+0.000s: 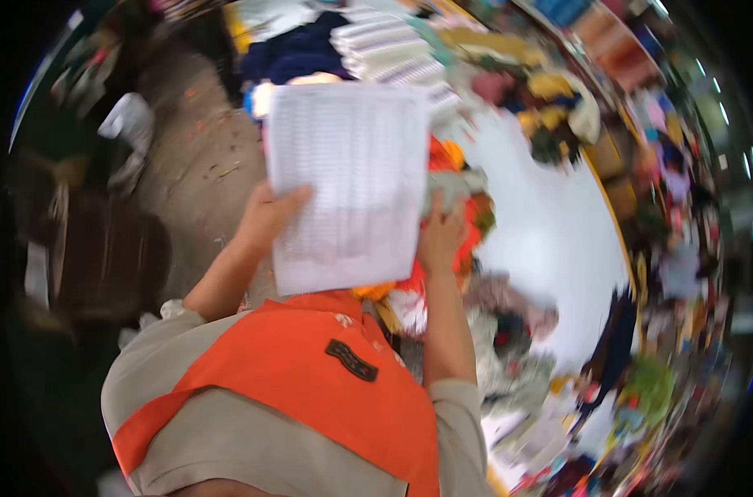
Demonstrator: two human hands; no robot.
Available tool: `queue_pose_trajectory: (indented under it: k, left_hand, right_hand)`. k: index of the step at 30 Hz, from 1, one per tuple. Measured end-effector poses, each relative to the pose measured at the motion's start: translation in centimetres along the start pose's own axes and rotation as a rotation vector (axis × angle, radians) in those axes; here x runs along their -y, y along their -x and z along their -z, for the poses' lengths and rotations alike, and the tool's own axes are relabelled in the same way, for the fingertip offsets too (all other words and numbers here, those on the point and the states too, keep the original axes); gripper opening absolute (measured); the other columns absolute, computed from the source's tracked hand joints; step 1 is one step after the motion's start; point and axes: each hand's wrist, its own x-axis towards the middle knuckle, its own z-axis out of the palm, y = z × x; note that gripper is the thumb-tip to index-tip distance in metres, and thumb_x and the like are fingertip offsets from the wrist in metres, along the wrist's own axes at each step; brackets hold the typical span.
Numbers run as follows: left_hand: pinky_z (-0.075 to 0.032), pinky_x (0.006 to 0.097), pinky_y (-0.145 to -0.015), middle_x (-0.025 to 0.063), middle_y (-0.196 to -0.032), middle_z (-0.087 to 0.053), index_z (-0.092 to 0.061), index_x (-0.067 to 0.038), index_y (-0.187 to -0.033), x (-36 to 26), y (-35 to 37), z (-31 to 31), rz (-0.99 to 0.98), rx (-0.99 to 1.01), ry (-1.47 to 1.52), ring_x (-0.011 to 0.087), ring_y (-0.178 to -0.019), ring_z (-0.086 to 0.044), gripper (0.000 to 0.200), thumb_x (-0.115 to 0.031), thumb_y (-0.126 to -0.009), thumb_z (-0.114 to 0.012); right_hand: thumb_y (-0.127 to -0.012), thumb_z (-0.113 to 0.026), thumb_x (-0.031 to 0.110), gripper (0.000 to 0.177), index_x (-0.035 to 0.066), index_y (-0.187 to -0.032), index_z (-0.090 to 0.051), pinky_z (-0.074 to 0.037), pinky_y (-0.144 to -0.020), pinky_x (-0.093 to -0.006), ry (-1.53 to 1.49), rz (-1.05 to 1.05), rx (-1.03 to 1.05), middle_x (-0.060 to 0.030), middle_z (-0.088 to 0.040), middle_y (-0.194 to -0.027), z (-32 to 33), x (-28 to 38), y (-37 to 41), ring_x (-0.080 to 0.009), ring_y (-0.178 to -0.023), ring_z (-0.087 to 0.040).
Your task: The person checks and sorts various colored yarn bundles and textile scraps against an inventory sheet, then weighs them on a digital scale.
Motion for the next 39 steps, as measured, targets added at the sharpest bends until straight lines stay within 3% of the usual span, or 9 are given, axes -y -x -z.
queue_pose_trajectory:
  k: [2,4,8,15,21,29,31,36,39]
  left_hand:
    - [-0.050,0.0288,-0.074,0.0049,-0.095,-0.067,-0.065,0.003,-0.107,1.2,-0.4,-1.2,0.023,0.001,-0.114,0.0132,-0.082,-0.062,0.028,-0.019,-0.089,-0.065]
    - [-0.048,0.0276,-0.072,0.0046,-0.093,-0.067,-0.065,0.006,-0.106,1.8,0.5,-4.9,0.063,-0.052,-0.217,0.0122,-0.078,-0.061,0.032,-0.021,-0.088,-0.066]
    - [-0.044,0.0255,-0.084,0.0071,-0.110,-0.064,-0.059,0.008,-0.116,5.0,0.1,-8.2,0.073,0.119,-0.208,0.0140,-0.096,-0.058,0.040,-0.019,-0.088,-0.067]
    - [-0.043,0.0271,-0.090,0.0121,-0.116,-0.062,-0.054,0.011,-0.121,7.3,0.5,-16.6,0.059,0.291,-0.277,0.0165,-0.101,-0.058,0.044,-0.019,-0.089,-0.065]
    - [-0.044,0.0279,-0.088,0.0108,-0.113,-0.063,-0.056,0.010,-0.117,8.9,3.9,-22.4,0.055,0.258,-0.362,0.0155,-0.098,-0.059,0.040,-0.017,-0.089,-0.066]
    - [-0.041,0.0300,-0.094,0.0125,-0.117,-0.061,-0.053,0.012,-0.121,10.1,7.9,-25.4,0.087,0.254,-0.390,0.0183,-0.105,-0.057,0.047,-0.019,-0.088,-0.065]
    - [-0.042,0.0300,-0.093,0.0122,-0.117,-0.061,-0.053,0.012,-0.122,10.4,8.5,-25.8,0.064,0.243,-0.377,0.0183,-0.105,-0.057,0.047,-0.019,-0.089,-0.065]
    - [-0.044,0.0309,-0.090,0.0126,-0.118,-0.060,-0.053,0.012,-0.122,10.1,9.5,-26.7,0.019,0.107,-0.381,0.0185,-0.102,-0.058,0.046,-0.018,-0.088,-0.066]
    - [-0.048,0.0303,-0.085,0.0142,-0.113,-0.062,-0.053,0.013,-0.120,9.1,8.7,-25.4,0.067,-0.067,-0.424,0.0194,-0.096,-0.061,0.041,-0.013,-0.089,-0.064]
  right_hand:
    - [-0.075,-0.066,0.015,0.066,0.010,-0.137,-0.045,-0.039,-0.092,-0.0541,-0.061,-0.028,0.062,-0.0263,-0.042,-0.137,0.8,-0.9,1.3,-0.0419,-0.115,-0.050]
    - [-0.072,-0.070,0.016,0.072,0.012,-0.139,-0.044,-0.035,-0.099,-0.0532,0.310,0.210,-0.226,-0.0236,-0.039,-0.140,0.4,-4.2,6.5,-0.0381,-0.126,-0.041]
    - [-0.075,-0.072,0.018,0.078,0.011,-0.143,-0.035,-0.026,-0.106,-0.0500,0.149,-0.076,-0.207,-0.0178,-0.029,-0.149,2.9,-7.1,18.9,-0.0347,-0.133,-0.033]
    - [-0.079,-0.068,0.015,0.055,0.001,-0.128,-0.046,-0.037,-0.098,-0.0490,0.332,-0.737,-0.586,-0.0211,-0.051,-0.124,11.2,-18.5,37.5,-0.0412,-0.116,-0.046]
    - [-0.082,-0.069,0.023,0.062,0.014,-0.135,-0.038,-0.044,-0.090,-0.0524,0.518,-1.401,-0.385,-0.0116,-0.042,-0.135,16.5,-29.1,46.1,-0.0368,-0.117,-0.047]
    - [-0.077,-0.072,0.028,0.080,0.023,-0.144,-0.029,-0.045,-0.094,-0.0531,0.300,-1.436,-0.190,-0.0164,-0.031,-0.144,19.7,-38.1,46.0,-0.0391,-0.121,-0.046]
    - [-0.070,-0.074,0.031,0.076,0.017,-0.136,-0.040,-0.048,-0.092,-0.0448,0.188,-1.414,-0.165,-0.0233,-0.044,-0.128,20.7,-39.9,46.6,-0.0411,-0.106,-0.056]
    - [-0.069,-0.073,0.033,0.054,-0.002,-0.108,-0.057,-0.043,-0.089,-0.0455,0.014,-1.155,-0.414,-0.0244,-0.050,-0.111,24.4,-37.6,50.2,-0.0394,-0.102,-0.051]
    - [-0.071,-0.073,0.015,0.042,-0.005,-0.102,-0.054,-0.040,-0.091,-0.0436,0.206,-0.669,-0.537,-0.0199,-0.049,-0.106,28.4,-28.2,46.2,-0.0358,-0.098,-0.051]
